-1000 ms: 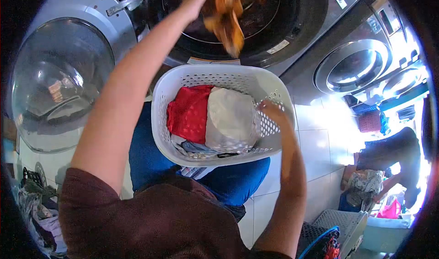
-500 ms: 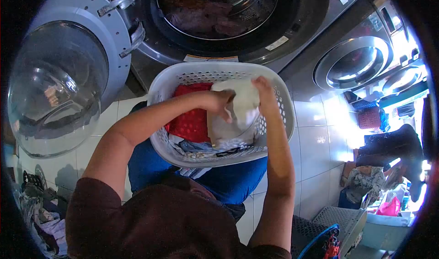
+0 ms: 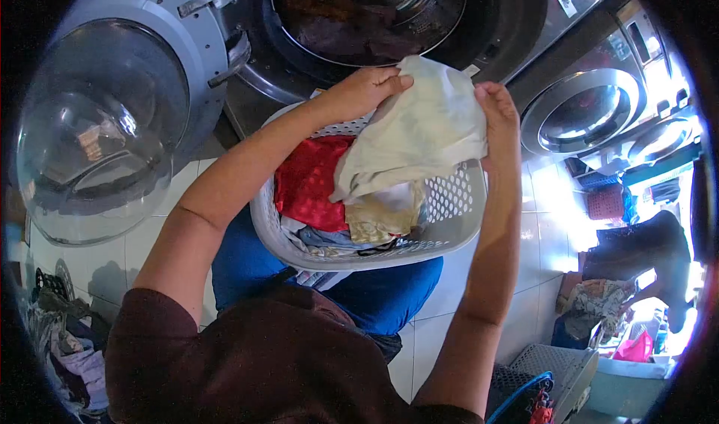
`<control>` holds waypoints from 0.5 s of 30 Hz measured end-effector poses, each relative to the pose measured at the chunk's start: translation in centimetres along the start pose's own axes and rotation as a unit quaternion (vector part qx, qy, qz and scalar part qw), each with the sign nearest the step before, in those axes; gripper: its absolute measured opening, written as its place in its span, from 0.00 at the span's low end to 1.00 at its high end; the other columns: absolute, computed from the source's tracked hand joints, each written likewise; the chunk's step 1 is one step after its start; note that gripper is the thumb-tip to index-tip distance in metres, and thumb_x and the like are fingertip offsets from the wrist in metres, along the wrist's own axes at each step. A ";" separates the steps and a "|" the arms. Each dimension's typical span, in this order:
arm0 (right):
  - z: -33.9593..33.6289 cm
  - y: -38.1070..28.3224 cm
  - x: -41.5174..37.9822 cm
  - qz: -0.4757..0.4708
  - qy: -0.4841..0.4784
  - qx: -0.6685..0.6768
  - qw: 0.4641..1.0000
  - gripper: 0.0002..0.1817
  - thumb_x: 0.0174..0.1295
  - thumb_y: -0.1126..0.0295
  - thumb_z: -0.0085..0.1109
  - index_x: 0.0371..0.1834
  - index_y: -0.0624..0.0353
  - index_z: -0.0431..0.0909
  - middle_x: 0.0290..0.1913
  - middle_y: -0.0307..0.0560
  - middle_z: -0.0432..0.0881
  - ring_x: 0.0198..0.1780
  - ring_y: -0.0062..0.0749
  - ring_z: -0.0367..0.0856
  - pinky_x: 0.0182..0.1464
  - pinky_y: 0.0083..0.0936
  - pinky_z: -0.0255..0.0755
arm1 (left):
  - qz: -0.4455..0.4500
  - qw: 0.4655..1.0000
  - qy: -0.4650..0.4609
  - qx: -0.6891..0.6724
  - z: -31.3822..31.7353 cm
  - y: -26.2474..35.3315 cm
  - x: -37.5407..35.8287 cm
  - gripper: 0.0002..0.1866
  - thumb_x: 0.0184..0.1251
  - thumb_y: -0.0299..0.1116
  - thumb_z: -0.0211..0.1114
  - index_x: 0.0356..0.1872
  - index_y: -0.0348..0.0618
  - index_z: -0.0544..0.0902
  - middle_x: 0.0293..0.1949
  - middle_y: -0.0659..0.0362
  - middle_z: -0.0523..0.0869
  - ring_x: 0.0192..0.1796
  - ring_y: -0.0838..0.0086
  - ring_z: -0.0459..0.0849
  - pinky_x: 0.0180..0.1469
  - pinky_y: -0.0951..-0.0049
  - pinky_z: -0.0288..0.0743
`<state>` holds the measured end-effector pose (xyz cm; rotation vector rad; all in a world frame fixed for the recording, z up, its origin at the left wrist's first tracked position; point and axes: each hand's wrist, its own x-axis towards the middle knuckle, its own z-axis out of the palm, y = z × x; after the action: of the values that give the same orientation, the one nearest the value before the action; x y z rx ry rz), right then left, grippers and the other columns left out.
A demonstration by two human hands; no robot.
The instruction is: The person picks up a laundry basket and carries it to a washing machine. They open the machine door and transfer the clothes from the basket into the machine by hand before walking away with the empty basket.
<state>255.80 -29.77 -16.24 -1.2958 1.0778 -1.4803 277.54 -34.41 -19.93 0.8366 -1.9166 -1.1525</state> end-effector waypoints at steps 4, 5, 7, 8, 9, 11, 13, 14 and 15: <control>-1.3 -4.1 -0.4 -0.149 0.047 -0.274 0.949 0.06 0.59 0.71 0.52 0.38 0.57 0.70 0.28 0.41 0.78 0.28 0.17 0.73 0.34 0.18 0.68 | 0.046 0.952 0.037 0.299 -1.3 2.3 -0.6 0.21 0.64 0.48 0.49 0.46 0.42 0.75 0.39 0.53 0.80 0.40 0.64 0.79 0.43 0.72 0.71; -1.1 -5.4 -0.9 -0.173 0.077 -0.332 0.924 0.07 0.58 0.70 0.53 0.38 0.57 0.70 0.28 0.42 0.78 0.27 0.19 0.74 0.32 0.20 0.68 | 0.110 0.931 0.071 0.341 -1.6 2.7 -0.5 0.20 0.64 0.48 0.49 0.46 0.43 0.75 0.39 0.52 0.80 0.40 0.62 0.78 0.43 0.71 0.71; -0.3 -8.0 -1.8 -0.220 0.136 -0.442 0.859 0.09 0.57 0.69 0.55 0.38 0.57 0.69 0.27 0.43 0.79 0.24 0.22 0.75 0.30 0.22 0.69 | 0.280 0.866 0.183 0.372 -1.6 3.1 0.3 0.16 0.63 0.46 0.51 0.38 0.44 0.78 0.35 0.53 0.79 0.37 0.60 0.78 0.38 0.69 0.71; -0.8 -8.6 -1.6 -0.303 0.148 -0.501 0.797 0.11 0.54 0.67 0.58 0.38 0.56 0.70 0.28 0.42 0.78 0.24 0.25 0.75 0.30 0.23 0.70 | 0.271 0.870 0.180 0.370 -1.9 3.6 0.4 0.17 0.61 0.48 0.52 0.35 0.44 0.78 0.32 0.53 0.79 0.35 0.61 0.78 0.36 0.67 0.70; -0.8 -9.6 -1.9 -0.307 0.163 -0.478 0.807 0.11 0.54 0.68 0.59 0.38 0.55 0.70 0.28 0.42 0.78 0.26 0.24 0.76 0.32 0.22 0.70 | 0.263 0.875 0.174 0.368 -2.4 5.6 0.2 0.18 0.60 0.49 0.53 0.33 0.44 0.78 0.29 0.53 0.78 0.33 0.62 0.78 0.34 0.66 0.70; -0.6 -10.0 -2.0 -0.309 0.135 -0.434 0.835 0.12 0.53 0.68 0.59 0.38 0.55 0.70 0.28 0.41 0.77 0.27 0.24 0.76 0.32 0.21 0.70 | 0.229 0.913 0.185 0.281 -2.6 8.1 -0.4 0.20 0.55 0.51 0.58 0.23 0.41 0.76 0.21 0.54 0.74 0.25 0.64 0.74 0.28 0.67 0.66; -0.5 -9.8 -1.5 -0.324 0.078 -0.419 0.845 0.12 0.52 0.69 0.60 0.38 0.56 0.70 0.28 0.42 0.76 0.26 0.24 0.76 0.31 0.21 0.70 | 0.222 0.936 0.130 0.240 -2.3 6.8 0.1 0.19 0.55 0.48 0.59 0.23 0.40 0.74 0.19 0.56 0.70 0.23 0.69 0.70 0.27 0.71 0.64; -0.8 -9.9 -1.3 -0.340 0.063 -0.425 0.837 0.12 0.52 0.69 0.60 0.37 0.57 0.70 0.28 0.42 0.76 0.25 0.25 0.76 0.30 0.21 0.71 | 0.219 0.945 0.102 0.219 -2.3 6.4 0.4 0.19 0.55 0.47 0.60 0.23 0.39 0.73 0.18 0.57 0.68 0.22 0.72 0.68 0.26 0.74 0.63; -2.2 -10.8 -0.7 -0.371 0.075 -0.461 0.802 0.12 0.51 0.69 0.60 0.37 0.58 0.70 0.28 0.42 0.76 0.25 0.25 0.76 0.30 0.21 0.71 | 0.198 0.934 0.098 0.279 -3.0 6.5 0.4 0.18 0.57 0.45 0.59 0.24 0.38 0.73 0.19 0.56 0.67 0.23 0.69 0.70 0.26 0.74 0.63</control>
<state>252.97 -26.31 -6.15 -2.5457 1.5986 -1.6572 278.88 -33.54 -12.97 0.7636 -2.1381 -0.2666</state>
